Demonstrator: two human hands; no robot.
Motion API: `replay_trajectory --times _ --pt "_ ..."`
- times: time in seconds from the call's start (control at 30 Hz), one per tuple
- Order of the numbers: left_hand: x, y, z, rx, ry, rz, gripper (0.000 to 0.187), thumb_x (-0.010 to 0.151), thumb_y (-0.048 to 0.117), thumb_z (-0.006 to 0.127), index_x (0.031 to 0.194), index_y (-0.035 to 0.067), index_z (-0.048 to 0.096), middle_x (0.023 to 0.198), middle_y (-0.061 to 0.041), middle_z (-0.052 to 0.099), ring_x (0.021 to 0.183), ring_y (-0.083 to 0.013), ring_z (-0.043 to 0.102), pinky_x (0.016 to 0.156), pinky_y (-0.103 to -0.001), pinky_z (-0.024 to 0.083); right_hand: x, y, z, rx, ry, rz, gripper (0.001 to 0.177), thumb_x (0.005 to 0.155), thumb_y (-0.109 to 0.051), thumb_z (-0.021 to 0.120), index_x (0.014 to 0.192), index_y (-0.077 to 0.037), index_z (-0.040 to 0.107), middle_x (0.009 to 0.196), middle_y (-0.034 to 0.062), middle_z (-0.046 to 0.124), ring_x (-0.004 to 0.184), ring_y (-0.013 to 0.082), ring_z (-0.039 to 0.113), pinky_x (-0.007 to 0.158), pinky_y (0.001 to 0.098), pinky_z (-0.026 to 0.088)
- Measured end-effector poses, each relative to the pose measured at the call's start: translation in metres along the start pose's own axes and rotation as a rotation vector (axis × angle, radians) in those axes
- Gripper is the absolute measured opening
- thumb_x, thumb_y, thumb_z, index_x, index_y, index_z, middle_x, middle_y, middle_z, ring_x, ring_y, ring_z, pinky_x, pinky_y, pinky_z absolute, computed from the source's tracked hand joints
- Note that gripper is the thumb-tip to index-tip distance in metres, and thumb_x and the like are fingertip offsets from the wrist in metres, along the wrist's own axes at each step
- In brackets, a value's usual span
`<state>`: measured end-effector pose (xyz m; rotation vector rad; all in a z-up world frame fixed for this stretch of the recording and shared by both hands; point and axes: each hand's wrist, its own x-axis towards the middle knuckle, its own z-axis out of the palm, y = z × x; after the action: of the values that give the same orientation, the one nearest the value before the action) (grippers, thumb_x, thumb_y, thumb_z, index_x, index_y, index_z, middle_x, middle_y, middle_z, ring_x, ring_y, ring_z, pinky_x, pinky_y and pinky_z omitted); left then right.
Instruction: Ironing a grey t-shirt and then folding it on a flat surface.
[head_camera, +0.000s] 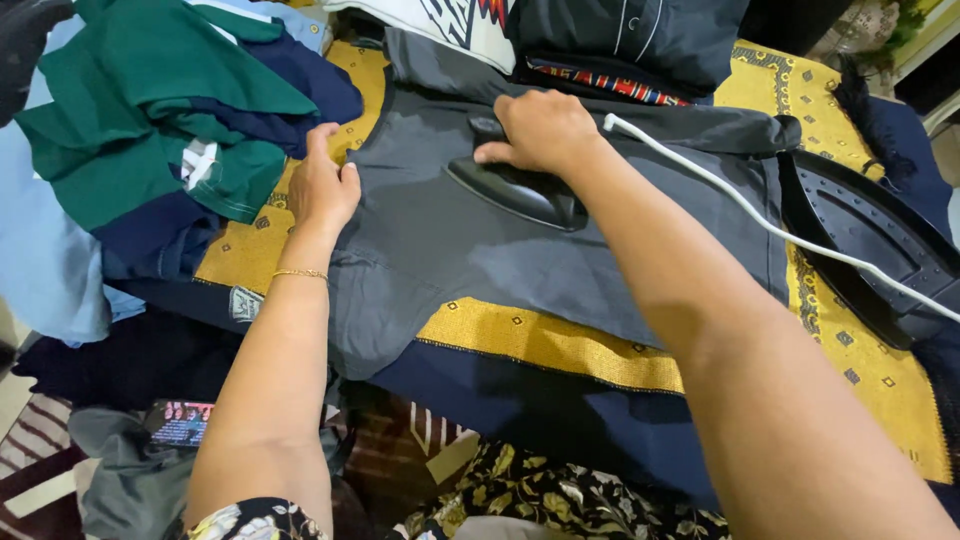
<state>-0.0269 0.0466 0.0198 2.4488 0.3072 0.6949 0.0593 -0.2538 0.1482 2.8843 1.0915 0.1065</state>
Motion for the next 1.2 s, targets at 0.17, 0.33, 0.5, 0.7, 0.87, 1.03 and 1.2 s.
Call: replay_trajectory --times 0.17,0.33,0.5,0.7,0.87,1.03,1.2 --pt "0.002 -0.015 0.003 -0.03 -0.069 -0.034 0.051 0.088 0.014 0.07 0.137 0.017 0.056 0.083 -0.01 0.069 0.085 -0.0327 0.069 0.077 -0.048 0.052 0.031 -0.007 0.008 0.037 0.066 0.113 0.072 0.083 -0.072 0.07 0.108 -0.004 0.067 0.099 0.0197 0.073 0.098 0.0407 0.07 0.082 0.0518 0.056" --pt "0.018 -0.016 0.001 -0.058 -0.164 -0.086 0.056 0.078 0.009 0.07 0.133 0.019 0.061 0.082 -0.006 0.067 0.083 -0.0286 0.069 0.075 -0.042 0.054 0.033 -0.009 0.004 0.04 0.058 0.136 0.067 0.084 -0.07 0.071 0.107 -0.007 0.069 0.102 0.0202 0.072 0.099 0.0414 0.069 0.082 0.0522 0.056" --pt "0.049 0.016 -0.016 0.176 -0.507 -0.217 0.034 0.093 0.044 0.071 0.107 0.013 0.078 0.096 -0.016 0.076 0.093 -0.0348 0.071 0.085 -0.045 0.054 0.037 -0.021 -0.002 0.042 -0.033 -0.023 0.07 0.085 -0.071 0.069 0.112 -0.007 0.067 0.102 0.0215 0.072 0.1 0.0427 0.069 0.084 0.0541 0.054" --pt "0.055 0.024 0.004 0.206 -0.324 -0.283 0.039 0.087 0.05 0.074 0.098 0.012 0.077 0.108 -0.019 0.074 0.103 -0.0413 0.069 0.085 -0.052 0.054 0.063 -0.027 0.018 0.063 0.169 0.178 0.07 0.08 -0.069 0.071 0.111 -0.007 0.067 0.101 0.0207 0.072 0.098 0.0425 0.069 0.081 0.0523 0.056" --pt "0.073 0.019 0.026 0.195 -0.266 -0.207 0.039 0.087 0.051 0.075 0.097 0.013 0.075 0.114 -0.016 0.07 0.106 -0.0384 0.067 0.086 -0.051 0.054 0.041 -0.031 -0.001 0.05 0.032 0.053 0.07 0.084 -0.07 0.072 0.111 -0.005 0.067 0.102 0.0216 0.073 0.099 0.0429 0.07 0.084 0.053 0.055" --pt "0.079 0.024 0.035 0.169 -0.179 -0.152 0.034 0.077 0.04 0.082 0.098 0.016 0.073 0.11 -0.009 0.07 0.108 -0.0338 0.064 0.088 -0.051 0.05 0.035 -0.029 0.003 0.024 0.035 0.197 0.07 0.081 -0.069 0.074 0.113 -0.007 0.067 0.102 0.0223 0.072 0.099 0.0433 0.069 0.083 0.0532 0.055" --pt "0.105 -0.016 0.081 0.014 -0.003 -0.238 0.009 0.09 0.014 0.069 0.098 0.016 0.066 0.096 -0.014 0.073 0.099 -0.0377 0.068 0.083 -0.052 0.052 0.043 -0.017 0.007 0.058 0.073 0.317 0.066 0.081 -0.066 0.075 0.108 -0.006 0.068 0.101 0.0208 0.072 0.099 0.042 0.07 0.082 0.0526 0.055"
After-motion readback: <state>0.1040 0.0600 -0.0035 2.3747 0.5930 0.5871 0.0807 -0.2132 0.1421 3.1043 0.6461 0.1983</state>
